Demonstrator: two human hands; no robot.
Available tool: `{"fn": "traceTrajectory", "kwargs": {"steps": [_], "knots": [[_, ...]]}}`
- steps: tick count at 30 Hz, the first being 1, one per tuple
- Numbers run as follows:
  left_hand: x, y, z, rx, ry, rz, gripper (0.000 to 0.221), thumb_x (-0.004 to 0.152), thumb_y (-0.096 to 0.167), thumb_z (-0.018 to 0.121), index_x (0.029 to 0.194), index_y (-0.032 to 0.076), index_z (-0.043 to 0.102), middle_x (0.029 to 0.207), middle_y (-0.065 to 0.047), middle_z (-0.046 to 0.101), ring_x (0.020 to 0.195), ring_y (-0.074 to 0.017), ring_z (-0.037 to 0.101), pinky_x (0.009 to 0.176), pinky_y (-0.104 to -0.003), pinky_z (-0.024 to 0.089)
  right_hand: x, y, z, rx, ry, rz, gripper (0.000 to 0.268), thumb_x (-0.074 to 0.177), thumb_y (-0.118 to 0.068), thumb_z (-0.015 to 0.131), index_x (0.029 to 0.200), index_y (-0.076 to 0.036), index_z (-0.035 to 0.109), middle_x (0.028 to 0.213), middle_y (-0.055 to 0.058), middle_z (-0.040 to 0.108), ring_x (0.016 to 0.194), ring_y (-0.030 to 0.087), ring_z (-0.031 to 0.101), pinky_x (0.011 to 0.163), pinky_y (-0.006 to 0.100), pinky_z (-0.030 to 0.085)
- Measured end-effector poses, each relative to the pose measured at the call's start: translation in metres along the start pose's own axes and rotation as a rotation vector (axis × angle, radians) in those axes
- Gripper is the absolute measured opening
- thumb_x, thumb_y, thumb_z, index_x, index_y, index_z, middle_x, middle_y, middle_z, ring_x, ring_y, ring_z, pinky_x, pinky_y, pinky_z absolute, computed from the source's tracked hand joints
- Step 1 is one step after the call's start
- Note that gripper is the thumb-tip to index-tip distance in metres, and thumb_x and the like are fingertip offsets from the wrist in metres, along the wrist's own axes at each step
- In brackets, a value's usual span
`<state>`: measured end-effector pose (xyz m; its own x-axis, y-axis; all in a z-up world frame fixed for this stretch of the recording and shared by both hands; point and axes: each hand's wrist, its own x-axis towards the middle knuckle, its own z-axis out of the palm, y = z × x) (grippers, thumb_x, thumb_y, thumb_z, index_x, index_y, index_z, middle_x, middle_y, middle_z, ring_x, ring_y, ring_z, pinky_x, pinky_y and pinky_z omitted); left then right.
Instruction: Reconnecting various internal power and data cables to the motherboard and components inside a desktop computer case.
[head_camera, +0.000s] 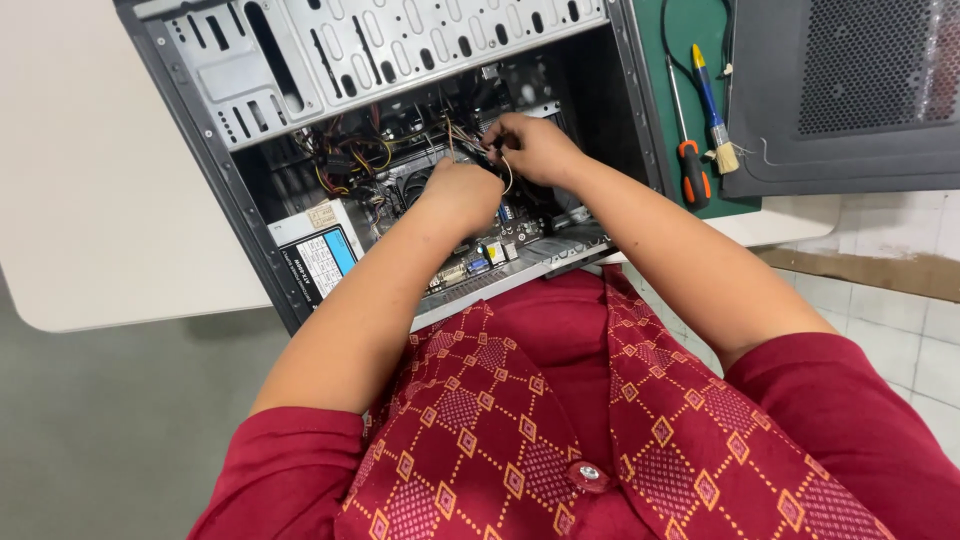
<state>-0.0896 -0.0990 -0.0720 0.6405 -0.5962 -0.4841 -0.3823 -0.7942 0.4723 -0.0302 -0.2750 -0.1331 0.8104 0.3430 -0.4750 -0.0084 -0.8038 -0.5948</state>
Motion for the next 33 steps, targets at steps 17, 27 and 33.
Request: {"fn": "traceTrajectory", "kwargs": {"steps": [17, 27, 33], "knots": [[-0.002, -0.032, -0.054, -0.406, 0.297, -0.137, 0.019, 0.103, 0.016, 0.05, 0.112, 0.013, 0.066, 0.084, -0.001, 0.075, 0.095, -0.0327, 0.073, 0.094, -0.053, 0.045, -0.001, -0.002, -0.028, 0.352, 0.16, 0.059, 0.008, 0.081, -0.026, 0.084, 0.088, -0.021, 0.081, 0.068, -0.003, 0.07, 0.059, 0.009, 0.064, 0.057, 0.023, 0.051], [-0.009, -0.025, -0.062, -0.323, 0.237, -0.155, 0.021, 0.1, 0.029, 0.061, 0.114, 0.019, 0.072, 0.1, -0.008, 0.078, 0.108, -0.0392, 0.07, 0.098, -0.053, 0.045, -0.029, -0.033, -0.052, 0.824, -0.106, 0.091, 0.019, 0.086, -0.016, 0.082, 0.098, -0.003, 0.075, 0.067, 0.0, 0.067, 0.053, 0.004, 0.057, 0.047, 0.016, 0.048], [-0.008, -0.029, -0.058, -0.296, 0.258, -0.132, 0.022, 0.101, 0.029, 0.057, 0.102, 0.017, 0.076, 0.089, -0.006, 0.078, 0.101, -0.0371, 0.072, 0.096, -0.053, 0.046, -0.027, -0.024, -0.038, -0.045, 0.274, -0.301, 0.016, 0.085, -0.004, 0.073, 0.099, -0.007, 0.079, 0.113, 0.013, 0.068, 0.107, 0.036, 0.068, 0.093, 0.042, 0.055]]}}
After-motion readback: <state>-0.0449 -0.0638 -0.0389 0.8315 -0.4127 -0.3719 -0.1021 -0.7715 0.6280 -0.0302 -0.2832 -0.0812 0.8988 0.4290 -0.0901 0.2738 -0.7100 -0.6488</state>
